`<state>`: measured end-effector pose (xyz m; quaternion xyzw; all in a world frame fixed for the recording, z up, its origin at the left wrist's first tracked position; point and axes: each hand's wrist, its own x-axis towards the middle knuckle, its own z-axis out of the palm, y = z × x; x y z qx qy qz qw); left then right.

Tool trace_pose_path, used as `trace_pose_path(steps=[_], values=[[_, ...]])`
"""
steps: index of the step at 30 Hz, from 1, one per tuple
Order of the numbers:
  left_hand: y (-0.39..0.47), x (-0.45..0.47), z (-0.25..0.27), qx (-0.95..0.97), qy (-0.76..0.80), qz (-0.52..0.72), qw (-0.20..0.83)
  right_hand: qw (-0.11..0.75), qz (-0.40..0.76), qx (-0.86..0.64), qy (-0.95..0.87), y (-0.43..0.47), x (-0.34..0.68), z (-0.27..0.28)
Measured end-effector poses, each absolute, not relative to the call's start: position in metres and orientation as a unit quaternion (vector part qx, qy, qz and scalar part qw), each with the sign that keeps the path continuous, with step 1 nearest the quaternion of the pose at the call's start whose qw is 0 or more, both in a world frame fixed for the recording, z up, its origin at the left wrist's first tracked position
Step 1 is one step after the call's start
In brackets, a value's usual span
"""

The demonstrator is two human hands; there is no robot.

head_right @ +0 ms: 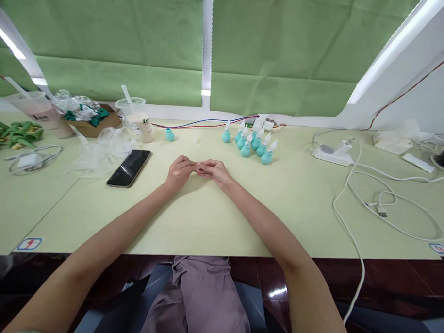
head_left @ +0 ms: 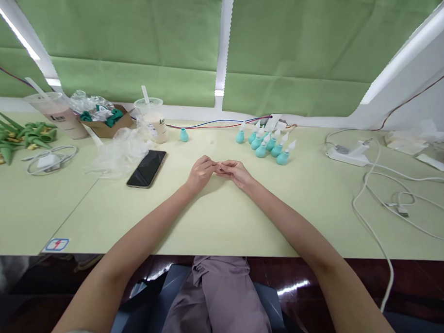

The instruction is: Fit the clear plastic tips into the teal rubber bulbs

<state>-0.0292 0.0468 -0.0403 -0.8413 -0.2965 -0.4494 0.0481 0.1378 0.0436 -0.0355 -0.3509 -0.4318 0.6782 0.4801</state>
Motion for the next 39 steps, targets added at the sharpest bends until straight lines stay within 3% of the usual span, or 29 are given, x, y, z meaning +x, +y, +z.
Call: trace_pose_path(steps=[7, 11, 15, 19, 24, 34, 39], values=[[0.046, -0.023, -0.037, -0.789, -0.344, -0.508, 0.028, 0.496, 0.637, -0.382, -0.449, 0.041, 0.131, -0.033], [0.039, -0.017, -0.029, -0.727, -0.412, -0.548, -0.034, 0.529, 0.61, -0.353, -0.473, 0.042, 0.127, -0.033], [0.029, -0.013, -0.023, -0.71, -0.43, -0.549, -0.099, 0.478, 0.651, -0.302, -0.505, 0.045, 0.131, -0.034], [0.026, -0.012, -0.022, -0.746, -0.401, -0.525, -0.089, 0.46, 0.659, -0.299, -0.515, 0.048, 0.136, -0.038], [0.028, -0.013, -0.021, -0.754, -0.402, -0.52, -0.021, 0.497, 0.658, -0.312, -0.472, 0.051, 0.136, -0.041], [0.055, -0.033, -0.03, -0.746, -0.481, -0.46, -0.016, 0.633, 0.556, -0.366, -0.395, 0.058, 0.137, -0.037], [0.117, -0.051, -0.041, -0.687, -0.605, -0.386, -0.115, 0.649, 0.56, -0.364, -0.364, 0.062, 0.138, -0.036]])
